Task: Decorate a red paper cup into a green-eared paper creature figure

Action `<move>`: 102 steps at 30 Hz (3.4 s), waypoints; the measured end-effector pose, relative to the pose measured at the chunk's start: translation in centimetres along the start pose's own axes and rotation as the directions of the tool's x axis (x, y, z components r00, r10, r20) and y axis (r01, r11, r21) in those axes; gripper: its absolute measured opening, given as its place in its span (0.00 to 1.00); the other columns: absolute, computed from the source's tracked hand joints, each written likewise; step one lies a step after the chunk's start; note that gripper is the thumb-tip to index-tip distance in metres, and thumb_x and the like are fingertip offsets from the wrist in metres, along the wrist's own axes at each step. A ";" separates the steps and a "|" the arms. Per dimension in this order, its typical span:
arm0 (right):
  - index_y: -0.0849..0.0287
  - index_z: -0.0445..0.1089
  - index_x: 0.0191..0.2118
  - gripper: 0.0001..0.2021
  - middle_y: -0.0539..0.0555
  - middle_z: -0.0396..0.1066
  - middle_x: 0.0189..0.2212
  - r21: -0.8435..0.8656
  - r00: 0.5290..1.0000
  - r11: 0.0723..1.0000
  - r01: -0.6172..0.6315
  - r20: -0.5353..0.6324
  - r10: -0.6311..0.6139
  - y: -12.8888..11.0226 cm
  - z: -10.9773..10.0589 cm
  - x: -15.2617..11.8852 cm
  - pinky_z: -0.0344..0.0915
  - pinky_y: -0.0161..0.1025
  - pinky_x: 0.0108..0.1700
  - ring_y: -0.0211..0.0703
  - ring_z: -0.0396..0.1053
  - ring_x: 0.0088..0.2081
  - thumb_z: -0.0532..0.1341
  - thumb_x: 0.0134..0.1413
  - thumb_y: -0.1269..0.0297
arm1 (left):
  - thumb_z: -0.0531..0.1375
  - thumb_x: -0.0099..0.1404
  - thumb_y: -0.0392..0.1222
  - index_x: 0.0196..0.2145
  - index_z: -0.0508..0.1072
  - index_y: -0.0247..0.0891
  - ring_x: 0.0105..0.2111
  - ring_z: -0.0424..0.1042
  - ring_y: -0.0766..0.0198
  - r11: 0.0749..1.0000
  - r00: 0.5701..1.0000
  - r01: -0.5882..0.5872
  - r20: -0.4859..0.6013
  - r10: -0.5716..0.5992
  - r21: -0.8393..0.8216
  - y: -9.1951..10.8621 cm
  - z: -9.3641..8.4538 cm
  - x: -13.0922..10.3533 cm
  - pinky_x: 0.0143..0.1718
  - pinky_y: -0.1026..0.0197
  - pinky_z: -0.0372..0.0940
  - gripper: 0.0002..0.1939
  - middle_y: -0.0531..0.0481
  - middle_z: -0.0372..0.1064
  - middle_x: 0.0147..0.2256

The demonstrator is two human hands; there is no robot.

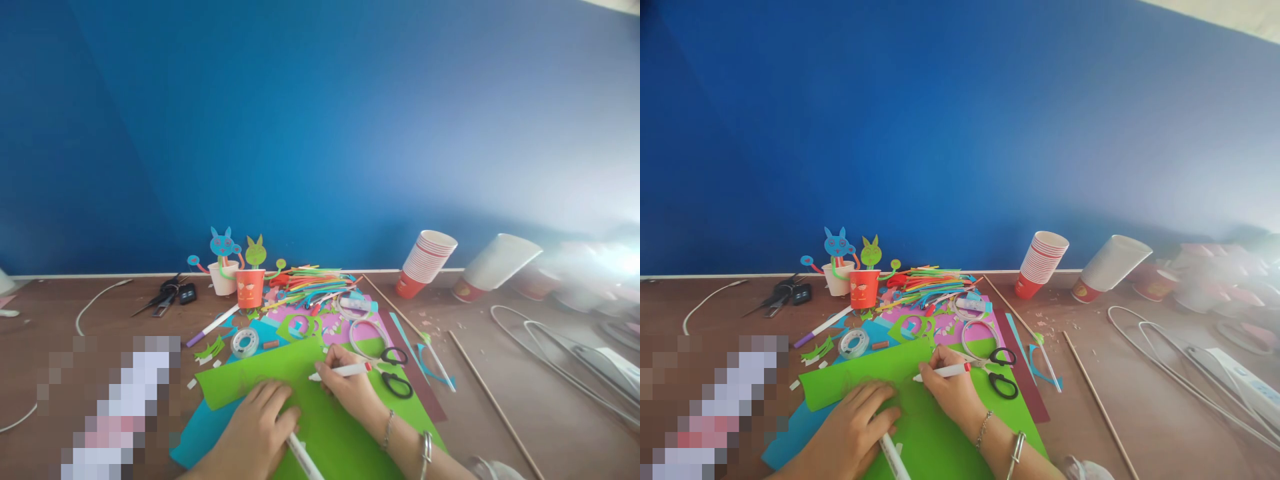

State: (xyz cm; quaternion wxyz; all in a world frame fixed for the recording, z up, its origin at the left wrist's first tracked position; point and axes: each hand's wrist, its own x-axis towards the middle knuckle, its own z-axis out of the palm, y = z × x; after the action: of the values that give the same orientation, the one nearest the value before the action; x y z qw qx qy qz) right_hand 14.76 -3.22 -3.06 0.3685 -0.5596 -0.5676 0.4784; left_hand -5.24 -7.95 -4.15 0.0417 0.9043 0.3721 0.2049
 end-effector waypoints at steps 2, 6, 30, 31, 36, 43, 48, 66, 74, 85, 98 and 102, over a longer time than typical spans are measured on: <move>0.54 0.55 0.21 0.11 0.45 0.61 0.13 -0.004 1.000 1.000 0.000 -0.001 0.000 0.0 0.0 0.0 0.50 0.31 0.18 0.32 0.55 0.15 0.57 0.46 0.60 | 0.54 0.62 0.29 0.40 0.71 0.40 0.45 0.65 0.54 1.000 1.000 -0.003 0.002 0.003 0.003 0.0 -0.1 0.0 0.47 0.52 0.64 0.12 0.45 0.67 0.43; 0.54 0.55 0.21 0.11 0.45 0.61 0.13 -0.016 1.000 1.000 -0.006 -0.003 0.006 -0.1 0.0 0.0 0.50 0.31 0.18 0.33 0.55 0.16 0.57 0.46 0.60 | 0.54 0.61 0.29 0.40 0.71 0.40 0.44 0.66 0.54 1.000 1.000 0.006 0.024 -0.006 0.004 0.0 -0.1 0.1 0.47 0.53 0.64 0.12 0.45 0.67 0.43; 0.55 0.57 0.22 0.12 0.44 0.61 0.13 0.076 0.999 0.997 0.035 0.001 -0.035 0.5 0.3 0.3 0.51 0.31 0.18 0.33 0.56 0.16 0.59 0.47 0.58 | 0.50 0.66 0.32 0.33 0.65 0.40 0.38 0.66 0.57 0.977 0.990 0.099 0.122 -0.077 -0.188 0.0 -1.7 1.2 0.42 0.54 0.62 0.07 0.47 0.68 0.37; 0.55 0.57 0.22 0.13 0.44 0.62 0.14 0.102 0.999 0.994 0.034 0.003 -0.034 0.4 0.2 0.3 0.51 0.31 0.18 0.33 0.56 0.16 0.60 0.48 0.57 | 0.50 0.66 0.32 0.32 0.64 0.40 0.37 0.66 0.57 0.975 0.987 0.124 0.129 -0.101 -0.187 0.0 -1.8 1.3 0.41 0.55 0.62 0.07 0.47 0.68 0.36; 0.56 0.58 0.25 0.16 0.45 0.61 0.15 0.237 0.994 0.965 0.109 -0.049 -0.100 0.5 -0.1 0.4 0.50 0.31 0.18 0.34 0.56 0.17 0.60 0.50 0.51 | 0.49 0.69 0.39 0.31 0.64 0.40 0.35 0.66 0.60 0.935 0.943 0.318 0.151 -0.296 -0.156 0.1 -3.5 2.2 0.37 0.59 0.63 0.09 0.49 0.66 0.34; 0.56 0.59 0.22 0.20 0.44 0.55 0.16 0.241 0.919 0.933 0.267 -0.355 -0.172 -0.4 -0.5 0.4 0.50 0.33 0.21 0.35 0.51 0.20 0.61 0.48 0.44 | 0.45 0.70 0.39 0.33 0.67 0.36 0.35 0.66 0.55 0.887 0.934 0.332 0.020 -0.357 0.321 -2.8 -5.2 5.4 0.36 0.54 0.62 0.14 0.45 0.66 0.33; 0.56 0.58 0.19 0.22 0.45 0.55 0.16 0.250 0.903 0.924 0.289 -0.390 -0.177 -1.0 -0.6 0.3 0.52 0.34 0.23 0.35 0.50 0.21 0.61 0.44 0.42 | 0.47 0.68 0.36 0.35 0.71 0.34 0.40 0.67 0.50 0.858 0.937 0.307 0.028 -0.349 0.412 -5.2 -3.8 7.5 0.42 0.49 0.61 0.13 0.40 0.69 0.35; 0.56 0.59 0.21 0.23 0.44 0.52 0.16 0.220 0.950 0.950 0.219 -0.270 -0.156 -0.7 -1.0 0.3 0.48 0.34 0.22 0.35 0.48 0.20 0.61 0.45 0.40 | 0.55 0.66 0.36 0.48 0.67 0.41 0.45 0.66 0.56 0.967 0.973 0.216 0.046 -0.224 0.138 0.9 -5.7 5.7 0.46 0.53 0.64 0.13 0.47 0.67 0.44; 0.56 0.60 0.21 0.24 0.45 0.54 0.15 0.212 0.959 0.954 0.210 -0.233 -0.159 -0.6 -1.0 0.4 0.46 0.35 0.20 0.35 0.49 0.19 0.60 0.44 0.38 | 0.51 0.67 0.50 0.59 0.62 0.46 0.57 0.54 0.35 0.762 0.843 0.536 -0.285 -0.457 0.363 -0.6 -5.7 -3.2 0.51 0.33 0.58 0.24 0.39 0.55 0.59; 0.56 0.60 0.21 0.24 0.45 0.54 0.14 0.220 0.963 0.954 0.202 -0.220 -0.153 -0.9 -1.1 0.3 0.46 0.34 0.19 0.34 0.48 0.18 0.62 0.42 0.38 | 0.51 0.66 0.55 0.63 0.54 0.54 0.54 0.59 0.26 0.372 0.580 0.696 -0.176 -0.795 0.614 -1.2 -5.2 -5.2 0.50 0.28 0.51 0.28 0.46 0.43 0.66; 0.56 0.60 0.21 0.24 0.44 0.54 0.14 0.210 0.964 0.958 0.197 -0.220 -0.150 -0.6 -1.1 0.4 0.45 0.34 0.19 0.34 0.48 0.18 0.62 0.43 0.39 | 0.51 0.67 0.54 0.62 0.52 0.57 0.58 0.53 0.24 0.375 0.545 0.711 -0.128 -0.829 0.595 -1.6 -5.3 -4.8 0.50 0.27 0.49 0.27 0.48 0.42 0.67; 0.56 0.59 0.20 0.25 0.44 0.53 0.14 0.212 0.964 0.957 0.197 -0.222 -0.149 -0.6 -1.1 0.4 0.45 0.34 0.19 0.34 0.48 0.18 0.62 0.42 0.38 | 0.50 0.67 0.54 0.62 0.53 0.57 0.58 0.53 0.24 0.421 0.557 0.708 -0.083 -0.826 0.567 -2.1 -5.2 -4.6 0.50 0.27 0.50 0.26 0.49 0.42 0.67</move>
State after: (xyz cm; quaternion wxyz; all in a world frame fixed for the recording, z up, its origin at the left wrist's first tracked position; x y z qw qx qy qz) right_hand 15.57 -2.63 -2.30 0.5282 -0.5066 -0.5141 0.4473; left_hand -11.66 -10.07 -1.42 -0.0868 0.6188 0.7793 -0.0474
